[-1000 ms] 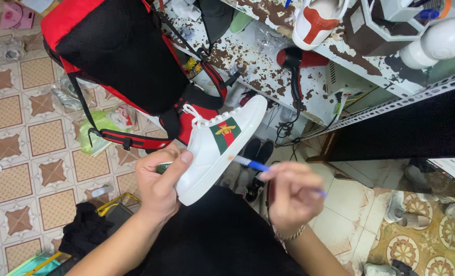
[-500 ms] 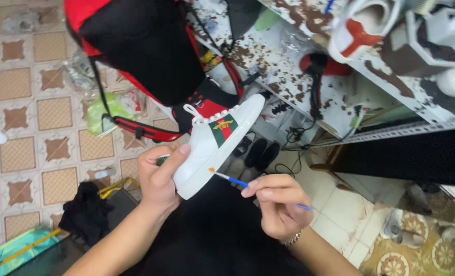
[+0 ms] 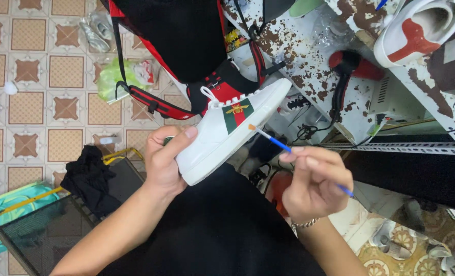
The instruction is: Apply green and red dye to the stripes of a white sneaker using a paintbrush.
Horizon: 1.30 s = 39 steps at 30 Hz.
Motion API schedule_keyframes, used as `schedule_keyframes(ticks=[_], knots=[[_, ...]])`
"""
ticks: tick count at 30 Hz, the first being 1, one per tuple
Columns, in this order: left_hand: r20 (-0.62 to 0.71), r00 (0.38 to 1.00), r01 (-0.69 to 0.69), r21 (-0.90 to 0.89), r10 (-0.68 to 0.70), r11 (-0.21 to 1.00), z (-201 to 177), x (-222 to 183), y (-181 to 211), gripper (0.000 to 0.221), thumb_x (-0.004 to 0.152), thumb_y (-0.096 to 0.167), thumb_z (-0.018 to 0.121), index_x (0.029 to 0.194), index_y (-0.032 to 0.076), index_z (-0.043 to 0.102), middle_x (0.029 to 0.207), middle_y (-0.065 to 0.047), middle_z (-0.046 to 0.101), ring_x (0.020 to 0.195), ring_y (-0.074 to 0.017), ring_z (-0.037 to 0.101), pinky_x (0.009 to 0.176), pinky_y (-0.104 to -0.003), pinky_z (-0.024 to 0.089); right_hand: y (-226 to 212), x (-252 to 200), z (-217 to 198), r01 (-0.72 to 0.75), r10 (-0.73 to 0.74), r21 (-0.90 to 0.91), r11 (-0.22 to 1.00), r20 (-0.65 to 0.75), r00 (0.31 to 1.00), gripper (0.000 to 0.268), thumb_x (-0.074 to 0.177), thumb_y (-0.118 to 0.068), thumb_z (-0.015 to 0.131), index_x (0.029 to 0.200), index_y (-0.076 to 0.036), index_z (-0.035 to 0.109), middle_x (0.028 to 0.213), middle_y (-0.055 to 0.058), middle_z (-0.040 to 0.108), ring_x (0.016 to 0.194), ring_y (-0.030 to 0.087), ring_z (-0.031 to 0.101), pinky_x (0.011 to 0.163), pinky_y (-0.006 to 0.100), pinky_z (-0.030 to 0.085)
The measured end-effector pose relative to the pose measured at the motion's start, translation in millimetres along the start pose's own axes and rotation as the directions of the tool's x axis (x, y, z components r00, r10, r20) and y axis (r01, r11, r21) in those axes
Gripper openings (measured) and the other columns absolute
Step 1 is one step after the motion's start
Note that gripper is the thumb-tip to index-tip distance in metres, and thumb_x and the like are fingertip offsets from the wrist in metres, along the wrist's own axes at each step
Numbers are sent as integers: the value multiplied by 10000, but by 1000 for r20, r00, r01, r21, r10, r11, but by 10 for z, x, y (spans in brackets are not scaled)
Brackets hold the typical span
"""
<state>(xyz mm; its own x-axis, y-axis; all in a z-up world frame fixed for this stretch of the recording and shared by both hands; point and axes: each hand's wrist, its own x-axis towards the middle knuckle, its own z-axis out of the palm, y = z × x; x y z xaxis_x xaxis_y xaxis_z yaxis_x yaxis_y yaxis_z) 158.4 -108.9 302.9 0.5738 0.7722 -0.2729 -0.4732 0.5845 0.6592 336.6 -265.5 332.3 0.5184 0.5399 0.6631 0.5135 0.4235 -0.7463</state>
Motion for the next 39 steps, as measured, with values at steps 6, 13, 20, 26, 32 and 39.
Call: schedule_keyframes(ticks=[6, 13, 20, 26, 32, 39], knots=[[43, 998, -41, -4, 41, 999, 38, -74, 29, 341, 959, -3, 673, 640, 66, 576, 735, -105, 669, 634, -154, 658, 572, -290, 523, -94, -52, -29, -29, 29, -3, 1000, 114, 993, 251, 1032, 145, 560, 1191, -37, 487, 1062, 182, 632, 845, 196, 734, 718, 253, 652], [109, 986, -130, 50, 124, 990, 37, -155, 55, 370, 963, -27, 653, 621, 45, 533, 671, -49, 553, 591, -107, 522, 550, -270, 418, -218, 6, -50, 24, -27, 16, 1000, 250, 968, 243, 951, 124, 587, 1122, -23, 498, 1010, 202, 643, 802, 205, 750, 648, 219, 643], [135, 966, -241, 170, 220, 955, 38, -219, 77, 363, 941, -43, 668, 621, 32, 513, 680, -27, 504, 626, -101, 427, 597, -276, 338, -132, 30, -59, 13, -11, -31, 999, 64, 998, 231, 1029, 165, 525, 1186, 0, 493, 1062, 182, 613, 824, 219, 711, 764, 322, 669], [147, 945, -320, 251, 291, 913, 50, -234, 107, 361, 910, -61, 678, 621, 35, 483, 666, -3, 439, 673, -107, 371, 656, -296, 319, -55, 3, -67, -50, 50, 2, 999, 60, 997, 222, 1053, 158, 545, 1191, -8, 493, 1088, 189, 628, 815, 213, 728, 751, 309, 673], [218, 904, -419, 286, 367, 862, 27, -223, 130, 383, 920, -63, 689, 632, 42, 459, 629, -10, 454, 694, -117, 365, 714, -319, 342, -69, 31, -33, 34, -39, 22, 999, 259, 965, 222, 965, 125, 591, 1117, -14, 508, 1005, 197, 642, 805, 224, 750, 726, 303, 667], [38, 939, -320, 460, 342, 828, -193, -209, -9, 205, 883, -3, 697, 704, -25, 600, 744, -34, 610, 694, -103, 518, 669, -271, 402, 45, 66, -58, -57, 37, 79, 995, 229, 973, 201, 1039, 129, 587, 1149, -30, 533, 1030, 189, 655, 844, 222, 756, 726, 294, 656]])
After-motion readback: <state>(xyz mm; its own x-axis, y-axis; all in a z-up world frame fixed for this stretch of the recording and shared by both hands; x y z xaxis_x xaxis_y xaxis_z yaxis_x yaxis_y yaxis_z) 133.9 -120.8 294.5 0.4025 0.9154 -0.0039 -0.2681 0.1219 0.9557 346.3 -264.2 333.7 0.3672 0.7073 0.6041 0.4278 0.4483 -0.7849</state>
